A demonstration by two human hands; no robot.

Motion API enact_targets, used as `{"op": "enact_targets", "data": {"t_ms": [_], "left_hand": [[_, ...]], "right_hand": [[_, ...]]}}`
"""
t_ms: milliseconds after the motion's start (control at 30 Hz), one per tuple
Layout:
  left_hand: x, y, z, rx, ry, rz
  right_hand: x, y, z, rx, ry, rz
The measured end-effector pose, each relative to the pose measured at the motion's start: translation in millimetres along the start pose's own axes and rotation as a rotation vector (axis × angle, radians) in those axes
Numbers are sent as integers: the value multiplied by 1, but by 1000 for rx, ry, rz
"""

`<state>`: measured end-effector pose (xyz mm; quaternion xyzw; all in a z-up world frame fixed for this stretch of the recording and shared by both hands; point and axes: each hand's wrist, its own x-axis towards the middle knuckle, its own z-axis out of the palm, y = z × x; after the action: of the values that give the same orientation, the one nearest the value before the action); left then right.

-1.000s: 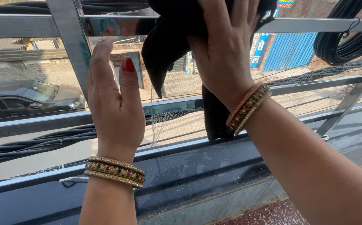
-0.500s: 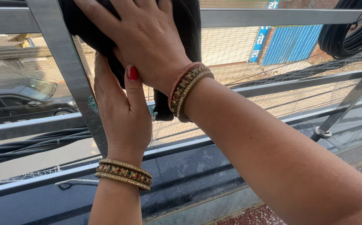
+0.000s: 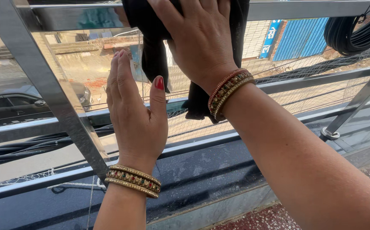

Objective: The person wipes a metal railing on a balcony using a black cloth. They clean the horizontal bars and vertical supports, moving along the length of the railing.

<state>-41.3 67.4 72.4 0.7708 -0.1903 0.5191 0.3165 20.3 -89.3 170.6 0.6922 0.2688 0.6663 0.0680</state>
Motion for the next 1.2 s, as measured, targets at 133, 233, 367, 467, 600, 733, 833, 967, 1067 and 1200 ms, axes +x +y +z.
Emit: {"op": "enact_targets", "data": {"t_ms": [133,233,367,467,600,733,833,967,1067,1200], "left_hand": [[4,10,2,76,-47,45],[14,20,7,125,-58,105],[39,37,28,195,-59,234],[62,52,50,216,-72,304],[92,69,85,201,-121,346],[102,85,118,242,-26,436],[97,88,132,288,26,466],[95,79,137,334,128,504],[93,76,140,387,147,519],[92,73,142,464,147,518]], "right_hand": [[-25,37,-11,-13,-39,31],[-40,63,-16,-16,-64,26],[-57,91,-20,-47,-92,49],[-68,111,-25,-44,-102,75],[-85,137,-33,-69,-108,92],[-99,161,-38,-90,-136,119],[-109,176,-40,-93,-150,129],[-122,199,-44,-100,-132,128],[-132,214,-48,-100,-133,151],[-140,225,-48,-110,-140,172]]}}
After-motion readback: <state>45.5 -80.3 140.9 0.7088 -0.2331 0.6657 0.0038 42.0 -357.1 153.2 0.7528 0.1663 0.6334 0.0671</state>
